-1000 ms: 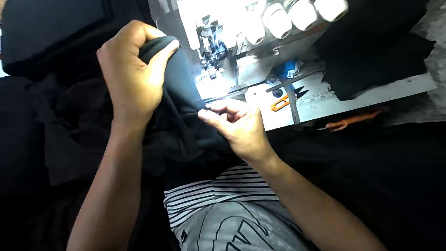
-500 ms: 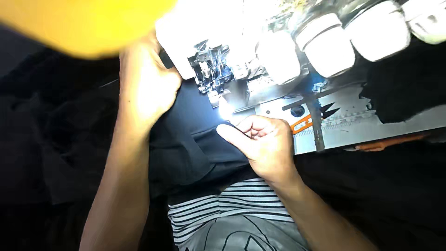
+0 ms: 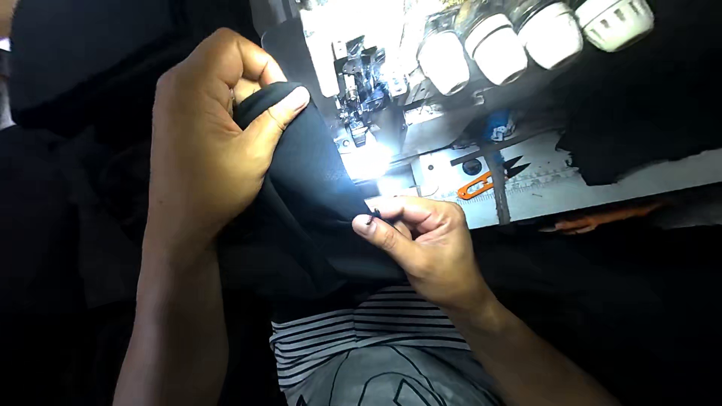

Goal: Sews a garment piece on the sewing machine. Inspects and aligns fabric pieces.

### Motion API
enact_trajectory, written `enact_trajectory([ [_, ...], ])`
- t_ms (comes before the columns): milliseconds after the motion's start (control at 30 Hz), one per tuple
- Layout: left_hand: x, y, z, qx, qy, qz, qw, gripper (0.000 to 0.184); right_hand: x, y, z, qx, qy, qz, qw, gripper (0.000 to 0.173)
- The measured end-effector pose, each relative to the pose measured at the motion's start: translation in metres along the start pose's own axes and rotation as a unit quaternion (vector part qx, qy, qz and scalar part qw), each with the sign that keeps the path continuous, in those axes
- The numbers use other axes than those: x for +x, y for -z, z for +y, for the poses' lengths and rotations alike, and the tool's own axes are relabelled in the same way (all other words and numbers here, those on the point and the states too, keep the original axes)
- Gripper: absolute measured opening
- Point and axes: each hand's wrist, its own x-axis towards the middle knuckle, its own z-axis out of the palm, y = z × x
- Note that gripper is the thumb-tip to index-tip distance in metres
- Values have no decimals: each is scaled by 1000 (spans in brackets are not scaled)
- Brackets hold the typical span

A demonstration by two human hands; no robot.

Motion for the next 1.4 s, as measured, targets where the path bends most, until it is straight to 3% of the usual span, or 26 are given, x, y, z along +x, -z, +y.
enact_trajectory([
  [133, 19, -23, -21, 39, 72, -30, 996, 22, 14, 6, 15, 20, -68, 15, 997, 11],
  [233, 31, -41, -37, 76, 109, -34, 991, 22, 27, 12, 27, -31, -78, 35, 996, 15],
  [300, 38, -45, -37, 86, 102, -22, 991, 23, 31, 14, 28, -77, -41, 51, 995, 18],
  [433, 44, -48, -40, 134, 2, -10, 991, 44, 44, 22, 22, -134, -25, 59, 989, 37],
  [500, 51, -51, -41, 145, 24, -1, 989, 47, 50, 26, 20, -147, -29, 44, 988, 43],
  [600, 59, -55, -29, 190, 100, 28, 976, 35, 53, 26, 20, -150, -20, 32, 988, 47],
  [667, 45, -56, -21, 229, 67, 87, 967, 29, 52, 24, 21, -146, -10, 35, 989, 49],
  [767, -4, -62, 9, 150, 13, 136, 979, 22, 54, 26, 23, -160, 2, 21, 987, 51],
  [900, -42, -82, 3, 39, 47, 85, 994, 34, 57, 31, 18, -201, -56, -33, 977, 59],
  [1133, -26, -68, -23, -14, -11, 11, 1000, 30, 61, 29, 15, -180, -80, -37, 980, 59],
  [1333, -13, -70, -45, -62, -79, 14, 995, 27, 61, 28, 14, -190, -85, -24, 978, 60],
  [1400, -16, -67, -46, -20, -85, 31, 996, 27, 52, 28, 14, -205, -67, -10, 977, 56],
])
